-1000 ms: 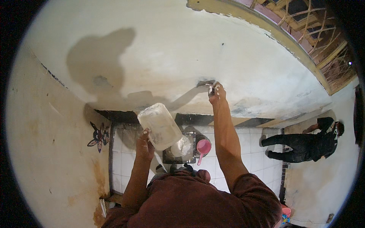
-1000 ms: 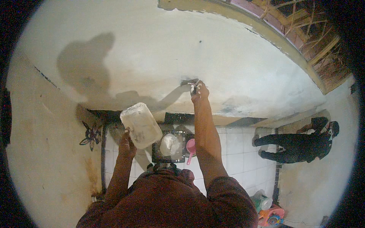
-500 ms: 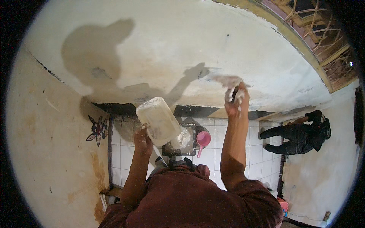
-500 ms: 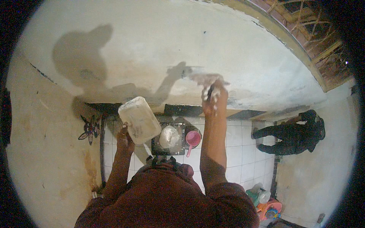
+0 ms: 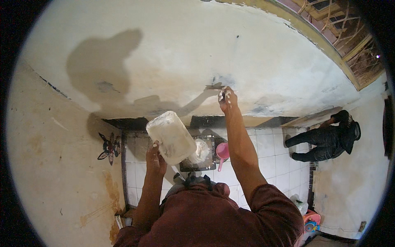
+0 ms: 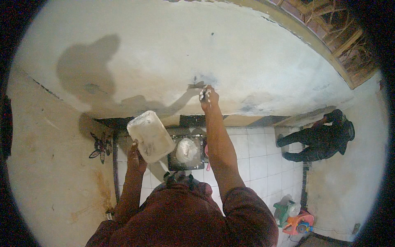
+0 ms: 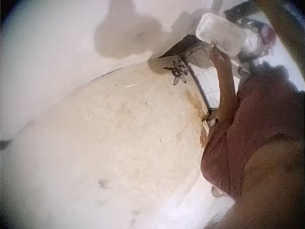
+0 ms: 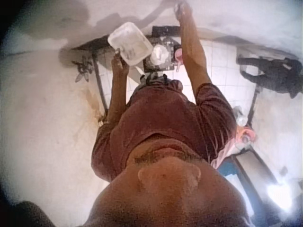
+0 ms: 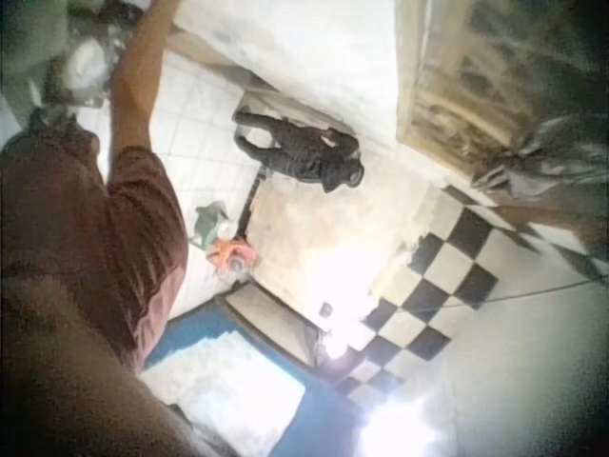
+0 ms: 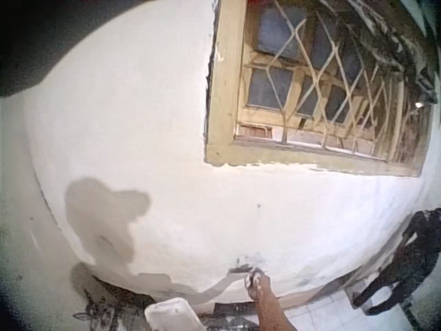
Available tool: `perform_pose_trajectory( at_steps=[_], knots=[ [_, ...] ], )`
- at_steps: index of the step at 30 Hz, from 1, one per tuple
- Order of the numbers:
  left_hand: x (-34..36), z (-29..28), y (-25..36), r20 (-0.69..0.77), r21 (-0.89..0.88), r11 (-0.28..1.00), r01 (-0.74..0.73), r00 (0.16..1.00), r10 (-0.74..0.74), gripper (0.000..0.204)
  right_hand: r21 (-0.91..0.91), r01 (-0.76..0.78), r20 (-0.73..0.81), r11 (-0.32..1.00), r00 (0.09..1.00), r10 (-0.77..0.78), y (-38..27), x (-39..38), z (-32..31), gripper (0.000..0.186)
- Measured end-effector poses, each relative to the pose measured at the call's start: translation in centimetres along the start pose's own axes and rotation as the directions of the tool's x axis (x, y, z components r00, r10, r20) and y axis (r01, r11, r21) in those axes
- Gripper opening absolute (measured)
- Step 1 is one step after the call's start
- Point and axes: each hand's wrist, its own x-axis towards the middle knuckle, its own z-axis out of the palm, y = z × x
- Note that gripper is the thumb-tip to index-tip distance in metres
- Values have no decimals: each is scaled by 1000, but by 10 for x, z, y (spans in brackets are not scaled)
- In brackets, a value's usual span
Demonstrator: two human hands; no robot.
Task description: The person applies white putty to an interior wall using a putty knife. They repeatedly scoop the material from a plastic container and spread it in thin layers over various spots on the wall surface.
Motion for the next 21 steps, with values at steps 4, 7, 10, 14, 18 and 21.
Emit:
perform_pose_trajectory(
  at_steps=[4,7,10,14,18,21],
  knots=[
    [-6,-4,2,-36,-18,1000,9,999,-10,45,232,74,13,970,997,-79,-32,9,53,15],
    [-11,1,6,-30,-33,999,16,999,-17,44,165,168,-4,972,985,-170,-83,-43,111,16],
    [-8,1,3,-83,2,1000,9,997,-8,45,221,51,265,974,958,-110,-110,-77,105,13],
    [-3,-7,-2,-77,-27,999,18,997,-20,45,257,24,-8,966,1000,-23,-69,-80,74,14],
    [0,-10,-3,-79,-27,999,30,996,-32,45,163,-120,61,979,992,112,-10,-28,14,11],
    [0,8,-2,-27,-2,1000,3,1000,-3,45,297,-137,216,945,974,74,-6,7,-6,12]
  ],
)
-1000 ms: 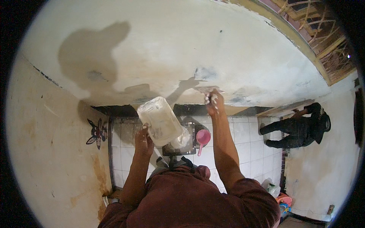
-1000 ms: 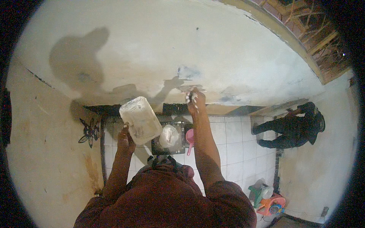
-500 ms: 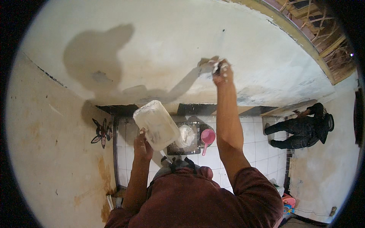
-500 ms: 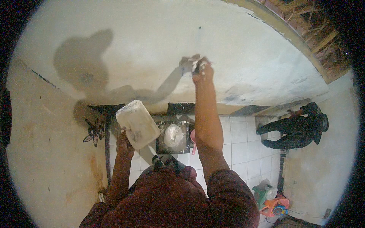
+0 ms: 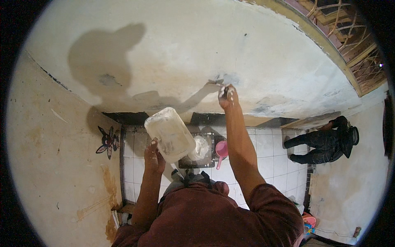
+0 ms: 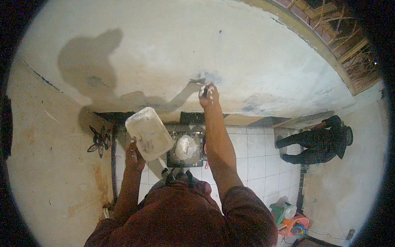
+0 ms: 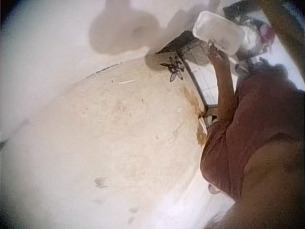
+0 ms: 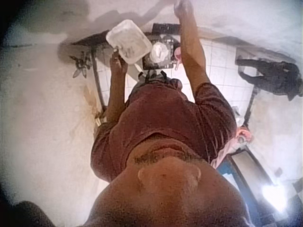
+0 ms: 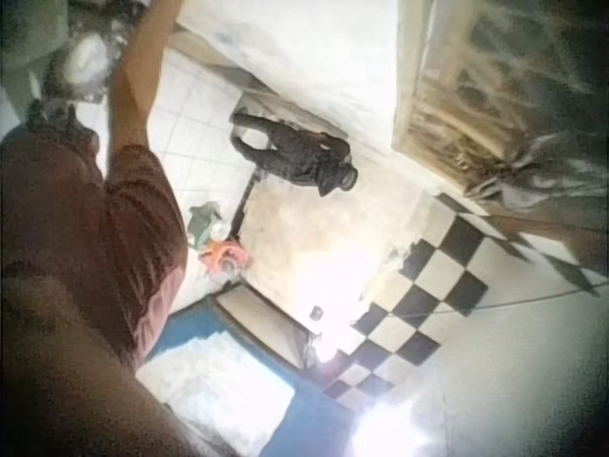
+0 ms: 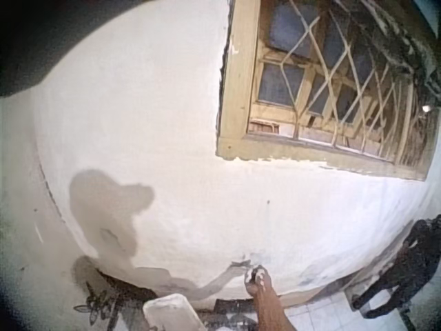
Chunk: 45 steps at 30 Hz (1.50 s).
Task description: The person applies white putty to an interior wall using a putty knife. They repeatedly scoop the material from a plastic container and spread it in thin layers over various spots on the wall surface.
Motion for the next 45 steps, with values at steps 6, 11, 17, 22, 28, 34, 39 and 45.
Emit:
perform_pose_trajectory(
  at_steps=[6,11,17,22,28,34,39,45],
  knots=[
    [-3,-16,0,-24,-25,1000,-17,1000,16,44,-170,204,20,964,979,-204,-41,-38,158,18],
    [2,-19,-5,-44,-44,999,17,999,-19,41,-97,180,-84,979,979,-188,-35,-97,158,12],
    [7,-16,-7,-34,-33,999,32,999,-33,39,-59,-119,-63,991,991,115,-1,-26,-8,22],
    [3,-11,-4,-35,-25,1000,-7,999,6,42,-34,33,-131,999,991,-37,-16,16,36,20],
    [1,-17,-8,-66,-62,997,-37,997,32,45,-149,137,62,979,990,-129,-42,-79,163,11],
    [7,-24,-12,-85,-50,999,6,996,-10,46,-66,-56,-82,996,995,50,-6,-44,16,11],
    [4,-10,-9,-81,-7,1000,12,997,-13,49,40,18,44,999,999,-20,-14,13,-19,10],
    [-4,-24,-6,-54,19,999,-28,998,29,52,-213,235,145,948,967,-207,-43,-50,164,17]
  ],
)
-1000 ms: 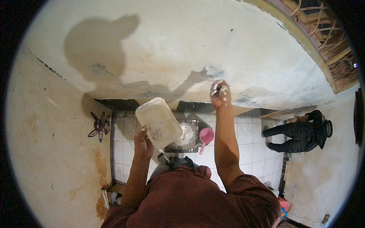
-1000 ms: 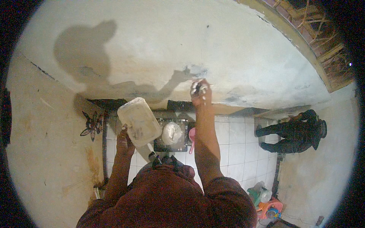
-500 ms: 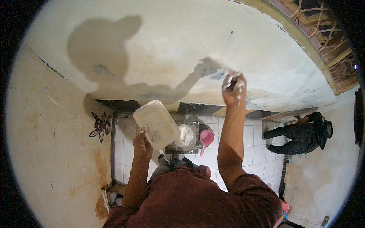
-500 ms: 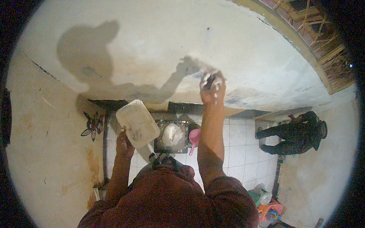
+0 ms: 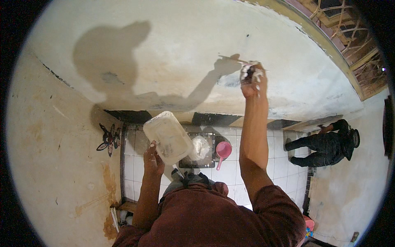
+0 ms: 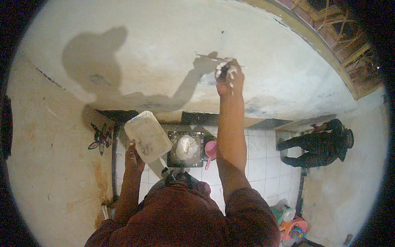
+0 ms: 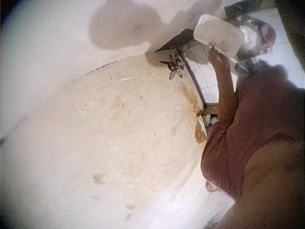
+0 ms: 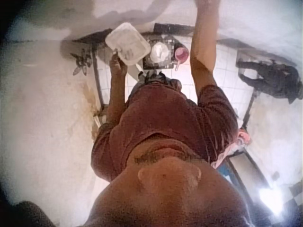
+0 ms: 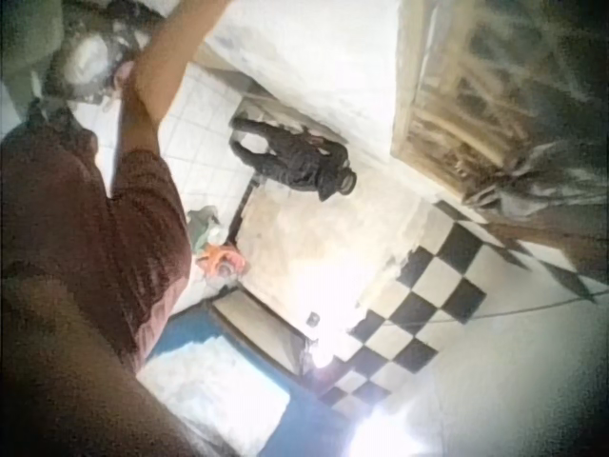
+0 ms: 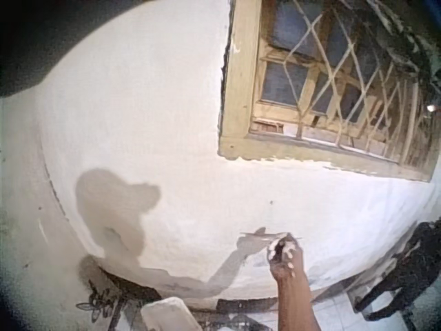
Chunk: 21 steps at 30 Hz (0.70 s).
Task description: The person applies white putty to an interior wall using a putty knife. They repeatedly scoop the material from a plastic container and spread it in thin layers over various spots on the wall surface.
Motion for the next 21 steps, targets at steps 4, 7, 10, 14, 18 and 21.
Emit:
perform_pose_trajectory(
  at_steps=[4,7,10,14,18,21],
  knots=[
    [4,-7,-2,-25,-12,998,54,998,-54,53,-14,34,-99,999,994,-35,-8,-48,0,14],
    [1,-2,1,37,-17,999,41,999,-40,52,10,-2,-94,1000,996,3,26,-47,-73,17],
    [-5,10,5,-4,0,999,42,999,-42,52,-209,-139,-383,968,922,50,65,-28,-145,20],
    [-15,13,12,-33,-1,1000,1,999,-1,53,-487,-177,-494,855,863,-103,85,3,-182,21],
    [-13,9,7,-8,-41,999,-26,1000,26,53,-876,-195,-394,442,817,-420,72,37,-215,29],
    [-30,-8,18,-66,-17,997,-69,995,68,53,-973,-185,-43,-140,738,-673,118,28,-107,32]
  ],
)
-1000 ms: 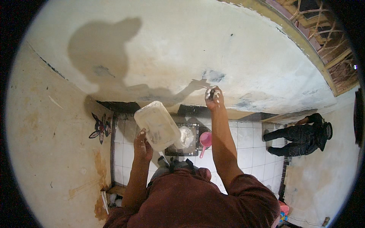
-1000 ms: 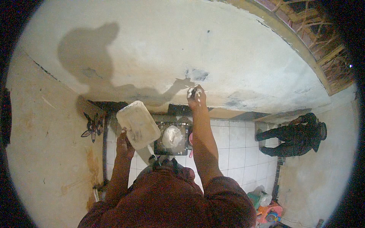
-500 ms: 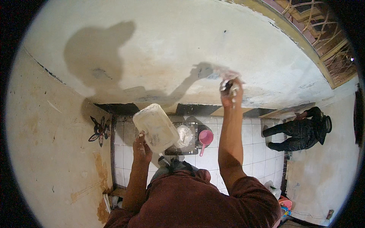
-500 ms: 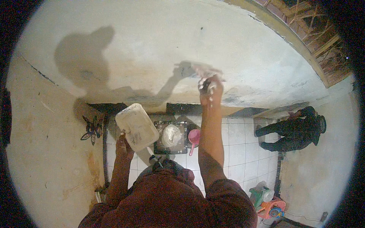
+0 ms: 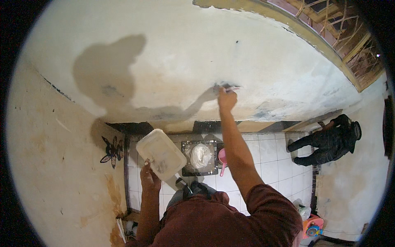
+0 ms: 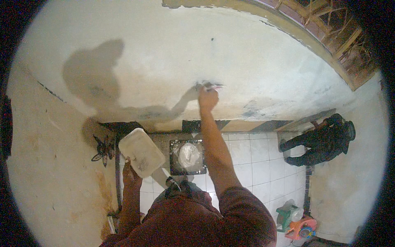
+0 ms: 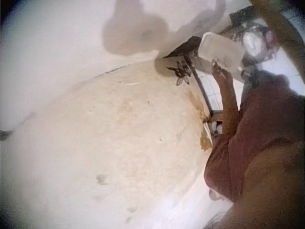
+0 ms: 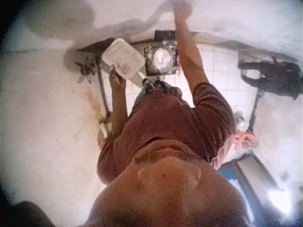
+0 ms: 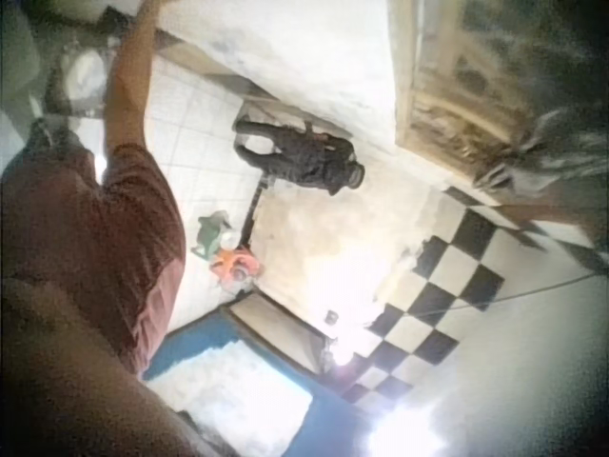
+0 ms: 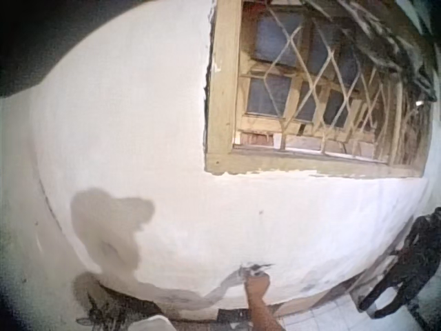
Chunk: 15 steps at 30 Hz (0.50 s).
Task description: The person applies white putty to an interior wall using a putty knife. They repeatedly scoop the material from a plastic container and spread it in thin layers over various spots on the wall surface.
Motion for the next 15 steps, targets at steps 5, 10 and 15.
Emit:
perform_pose_trajectory(
  at_steps=[5,10,15],
  knots=[
    [6,-5,-4,-1,-8,997,83,997,-83,53,243,-58,150,968,988,22,-129,-60,-56,34],
    [6,-1,-3,-16,6,995,95,995,-95,55,420,32,156,907,982,-107,-79,-109,-84,24],
    [15,-16,-11,22,59,986,153,988,-155,58,165,361,98,918,920,-380,18,-106,-102,16]
  ],
)
